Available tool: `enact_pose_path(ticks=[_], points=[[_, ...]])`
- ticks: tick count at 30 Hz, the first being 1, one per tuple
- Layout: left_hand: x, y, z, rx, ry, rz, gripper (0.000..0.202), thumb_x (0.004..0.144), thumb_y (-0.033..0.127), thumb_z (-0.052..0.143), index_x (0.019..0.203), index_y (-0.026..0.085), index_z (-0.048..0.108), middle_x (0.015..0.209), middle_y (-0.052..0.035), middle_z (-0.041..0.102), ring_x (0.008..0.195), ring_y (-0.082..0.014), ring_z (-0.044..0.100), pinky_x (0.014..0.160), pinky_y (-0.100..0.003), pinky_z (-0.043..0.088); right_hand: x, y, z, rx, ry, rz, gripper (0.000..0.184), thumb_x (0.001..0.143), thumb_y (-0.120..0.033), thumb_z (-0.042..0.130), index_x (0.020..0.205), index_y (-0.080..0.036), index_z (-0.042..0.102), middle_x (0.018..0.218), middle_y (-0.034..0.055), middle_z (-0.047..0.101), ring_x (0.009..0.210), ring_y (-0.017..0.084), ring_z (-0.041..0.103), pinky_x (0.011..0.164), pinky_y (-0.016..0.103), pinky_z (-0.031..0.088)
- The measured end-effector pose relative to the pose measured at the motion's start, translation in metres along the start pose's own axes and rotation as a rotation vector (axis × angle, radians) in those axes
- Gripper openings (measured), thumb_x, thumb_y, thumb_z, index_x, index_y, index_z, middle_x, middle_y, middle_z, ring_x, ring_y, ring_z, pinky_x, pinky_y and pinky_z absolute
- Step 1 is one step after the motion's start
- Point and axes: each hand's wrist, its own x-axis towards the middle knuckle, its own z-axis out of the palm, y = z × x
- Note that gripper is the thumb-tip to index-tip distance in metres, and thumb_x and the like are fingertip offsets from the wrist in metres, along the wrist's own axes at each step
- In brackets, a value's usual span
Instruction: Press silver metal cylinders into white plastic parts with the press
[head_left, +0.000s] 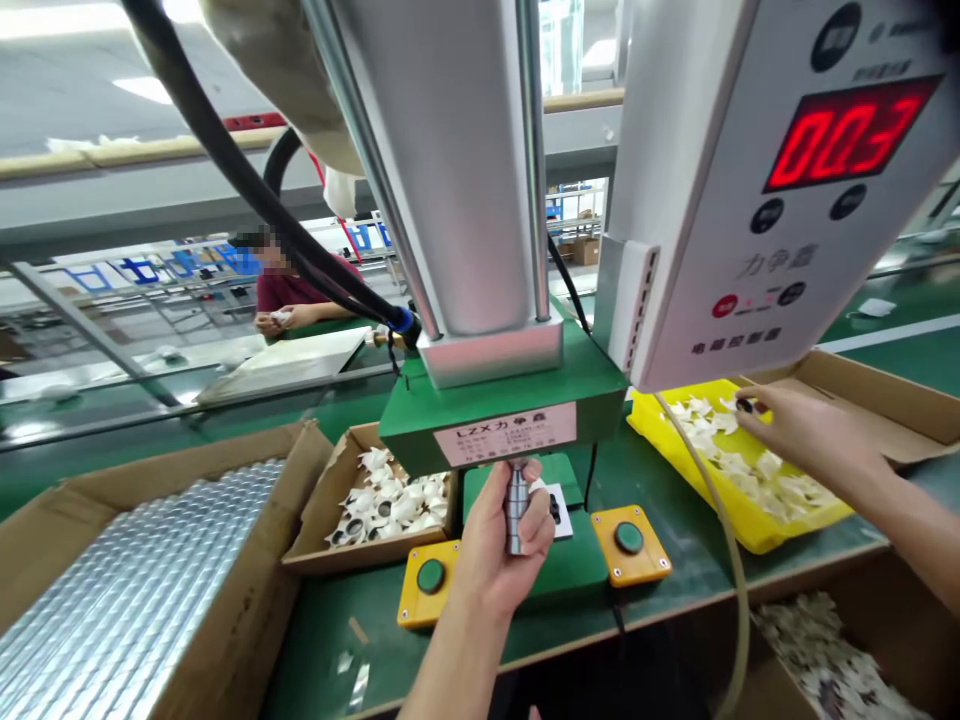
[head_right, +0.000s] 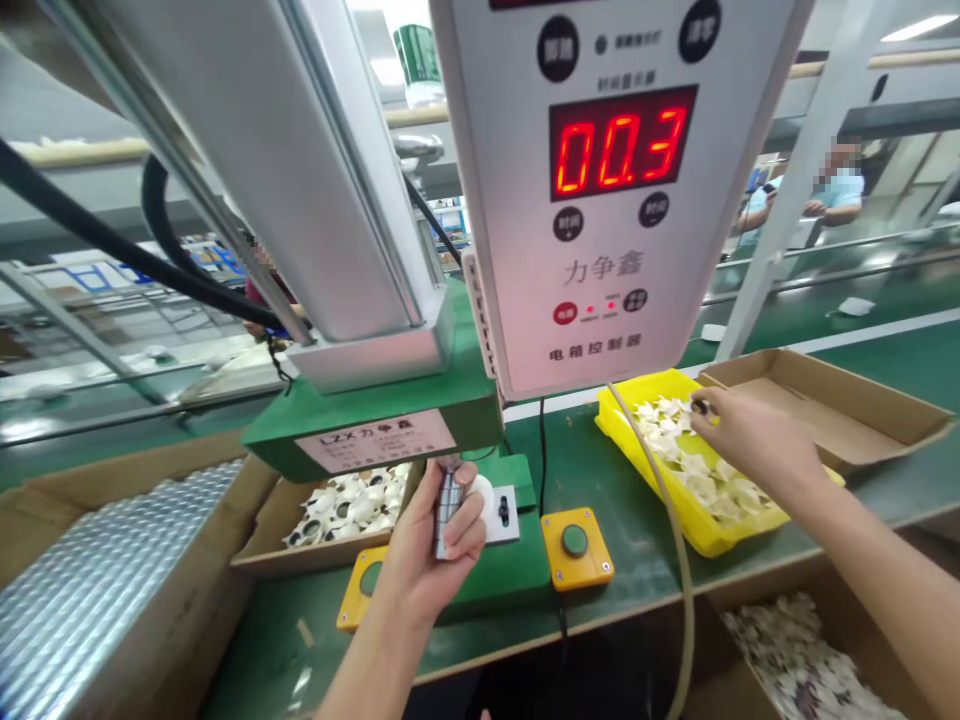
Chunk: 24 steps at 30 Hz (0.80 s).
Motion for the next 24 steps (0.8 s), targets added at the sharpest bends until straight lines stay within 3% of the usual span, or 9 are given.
enact_pose_path(ticks=[2,5,9,16,21,24], points=[[-0.003,0.000,-0.003,0.059,0.048,0.011,0.021,0.092,0.030,0.044,0.081,0.016,0.055,0.077,0.0034,0.052,0.037,-0.0003,0.030,0.030,-0.013,0.024,-0.016,-0.029,-0.019,0.060,0.031,-0.084,0.033,0.080,-0.045,0.052,0.107,-0.028,0.059,0.098,0.0037,0.067,0.076,0.020,0.061,0.059,0.027,0.037],[-0.015,0.002,-0.014,0.105,0.131,0.008,0.016,0.092,0.029,0.045,0.093,0.018,0.057,0.078,0.0031,0.054,0.036,0.0003,0.030,0.029,-0.013,0.022,-0.050,-0.086,-0.048,0.315,0.081,-0.319,0.030,0.082,-0.043,0.054,0.105,-0.026,0.059,0.091,0.0020,0.065,0.064,0.014,0.057,0.059,0.027,0.039],[-0.041,0.006,-0.033,0.075,0.235,0.045,0.021,0.092,0.028,0.044,0.107,0.019,0.056,0.076,0.0032,0.055,0.033,0.0009,0.028,0.028,-0.011,0.023,-0.094,-0.162,-0.067,0.590,-0.145,-0.573,0.022,0.085,-0.029,0.051,0.106,-0.028,0.057,0.089,-0.0010,0.061,0.065,0.011,0.054,0.062,0.024,0.041],[-0.087,0.020,-0.054,0.011,0.374,0.155,0.019,0.091,0.028,0.045,0.098,0.018,0.060,0.075,0.0021,0.056,0.032,0.0014,0.030,0.027,-0.010,0.024,-0.116,-0.248,-0.045,0.722,-0.286,-0.808,0.025,0.081,-0.021,0.054,0.106,-0.026,0.057,0.087,-0.0008,0.060,0.075,0.014,0.056,0.068,0.026,0.041],[-0.108,0.023,-0.066,-0.042,0.431,0.189,0.018,0.088,0.031,0.052,0.094,0.017,0.061,0.073,0.0035,0.054,0.033,0.0025,0.028,0.028,-0.010,0.023,-0.101,-0.311,-0.032,0.706,-0.270,-0.886,0.025,0.082,-0.018,0.051,0.105,-0.022,0.059,0.092,0.0027,0.061,0.079,0.015,0.057,0.073,0.028,0.043],[-0.113,0.021,-0.070,-0.057,0.446,0.182,0.018,0.088,0.032,0.053,0.094,0.017,0.061,0.074,0.0036,0.055,0.033,0.0026,0.028,0.028,-0.011,0.024,-0.086,-0.347,-0.026,0.709,-0.258,-0.954,0.029,0.081,-0.016,0.050,0.108,-0.021,0.059,0.102,0.0050,0.060,0.093,0.018,0.057,0.083,0.030,0.044]])
